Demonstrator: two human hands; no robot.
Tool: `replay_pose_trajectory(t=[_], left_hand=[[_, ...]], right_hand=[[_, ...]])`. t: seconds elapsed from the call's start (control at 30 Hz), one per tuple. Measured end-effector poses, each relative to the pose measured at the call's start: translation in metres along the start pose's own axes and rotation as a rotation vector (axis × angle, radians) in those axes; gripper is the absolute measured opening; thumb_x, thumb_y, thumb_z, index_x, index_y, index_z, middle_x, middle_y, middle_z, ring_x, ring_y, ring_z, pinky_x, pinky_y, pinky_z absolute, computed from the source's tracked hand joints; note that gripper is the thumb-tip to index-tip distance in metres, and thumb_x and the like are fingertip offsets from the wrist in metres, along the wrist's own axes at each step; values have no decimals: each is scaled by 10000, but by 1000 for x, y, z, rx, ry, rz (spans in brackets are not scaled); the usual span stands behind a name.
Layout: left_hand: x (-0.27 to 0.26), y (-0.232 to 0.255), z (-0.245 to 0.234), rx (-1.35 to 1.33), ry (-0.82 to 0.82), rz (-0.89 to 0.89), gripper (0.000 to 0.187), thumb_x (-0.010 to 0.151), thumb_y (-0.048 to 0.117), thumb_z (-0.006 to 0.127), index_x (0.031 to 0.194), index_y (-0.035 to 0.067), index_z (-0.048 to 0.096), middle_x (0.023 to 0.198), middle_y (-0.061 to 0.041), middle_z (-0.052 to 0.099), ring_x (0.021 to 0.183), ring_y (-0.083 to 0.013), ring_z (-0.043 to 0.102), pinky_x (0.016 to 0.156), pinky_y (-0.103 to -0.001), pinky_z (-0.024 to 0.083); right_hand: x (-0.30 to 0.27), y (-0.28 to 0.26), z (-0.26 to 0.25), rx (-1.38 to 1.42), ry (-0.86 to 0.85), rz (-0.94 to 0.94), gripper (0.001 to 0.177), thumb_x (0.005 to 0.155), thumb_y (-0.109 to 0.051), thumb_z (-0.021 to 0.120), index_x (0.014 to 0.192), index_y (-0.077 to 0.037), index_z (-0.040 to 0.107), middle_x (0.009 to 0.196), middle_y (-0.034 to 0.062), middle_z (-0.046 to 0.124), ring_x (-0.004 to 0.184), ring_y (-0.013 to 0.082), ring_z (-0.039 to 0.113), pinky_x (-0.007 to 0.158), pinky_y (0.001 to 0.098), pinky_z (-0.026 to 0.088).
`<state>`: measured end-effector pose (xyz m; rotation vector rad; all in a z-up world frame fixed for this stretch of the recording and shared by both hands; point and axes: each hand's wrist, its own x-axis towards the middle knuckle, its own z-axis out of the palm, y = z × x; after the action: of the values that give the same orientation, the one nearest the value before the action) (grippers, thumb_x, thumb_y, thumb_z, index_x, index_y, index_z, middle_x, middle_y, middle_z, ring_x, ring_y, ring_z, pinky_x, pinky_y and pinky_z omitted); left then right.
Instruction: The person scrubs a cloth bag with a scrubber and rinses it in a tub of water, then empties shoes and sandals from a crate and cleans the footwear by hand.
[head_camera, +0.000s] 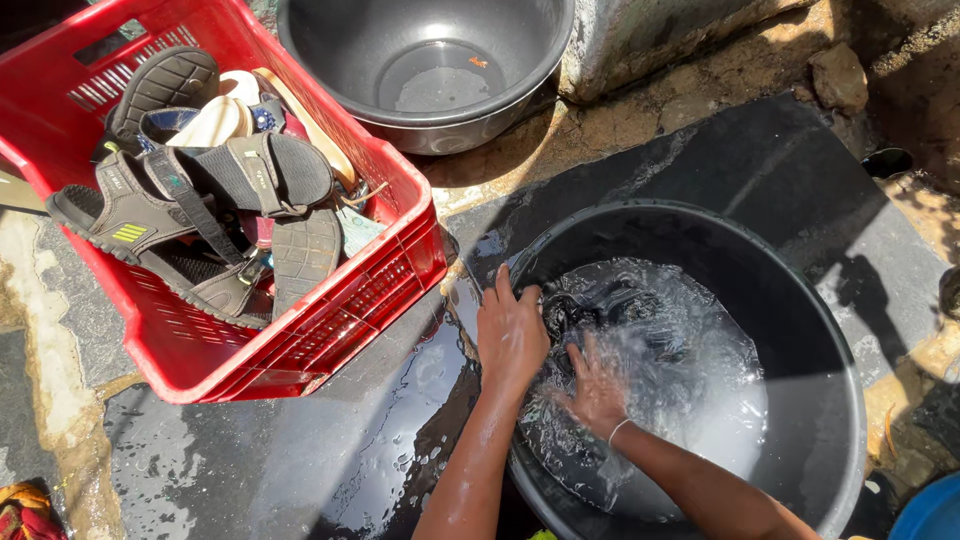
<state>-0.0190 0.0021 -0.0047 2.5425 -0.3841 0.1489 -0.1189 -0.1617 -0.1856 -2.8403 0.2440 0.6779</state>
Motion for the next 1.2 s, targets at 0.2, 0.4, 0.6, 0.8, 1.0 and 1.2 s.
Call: replay_pose_trajectory(t=[0.2,0.4,0.6,0.8,1.0,1.2], left_hand=[[3,-2,1,-32,-53,-43,328,866,141,696,1180,50,719,1466,-294,477,1070,-391,582,876,-485,496],[-1,0,0,-128,13,-54,328,864,188,704,1172,76,730,1484,-281,473,1130,-409,574,949,-498,477],[-31,-8,3,-302,106,-82,426,881,100,672,1305,73,635,1552,-253,436,1361,-437,476,1081,-505,413],[-77,-14,6,-265,122,-66,676,841,-98,562,1491,48,445,1622,-263,359,1480,-437,346,1131,-502,359],[-89,-11,-57,-684,-13,-227,709,890,-14,596,1547,112,364,1568,-225,441,1480,-354,393,1181,-453,353],[-96,0,-137,-917,22,-303,710,899,105,635,1558,183,382,1572,-161,471,1451,-333,476,1116,-460,451]], right_hand=[[49,43,74,-153,211,-39,974,789,-722,629,1561,-220,309,1679,95,137,1541,344,171,1217,621,139],[61,31,50,-71,341,-85,969,760,-681,679,1502,-82,503,1521,159,441,1409,367,422,1190,515,303],[39,13,-57,417,194,42,770,673,-397,906,1262,12,625,1231,199,668,1135,305,652,976,407,531],[-27,0,-183,1057,161,-5,408,726,-185,896,1027,30,724,912,121,739,793,216,680,738,327,542],[-141,-53,-328,1218,350,-270,325,771,-143,872,1030,-38,705,883,32,714,751,123,669,682,264,553],[-214,-101,-396,1141,633,-664,291,888,-164,878,1081,-19,715,943,38,727,814,106,679,753,263,575]])
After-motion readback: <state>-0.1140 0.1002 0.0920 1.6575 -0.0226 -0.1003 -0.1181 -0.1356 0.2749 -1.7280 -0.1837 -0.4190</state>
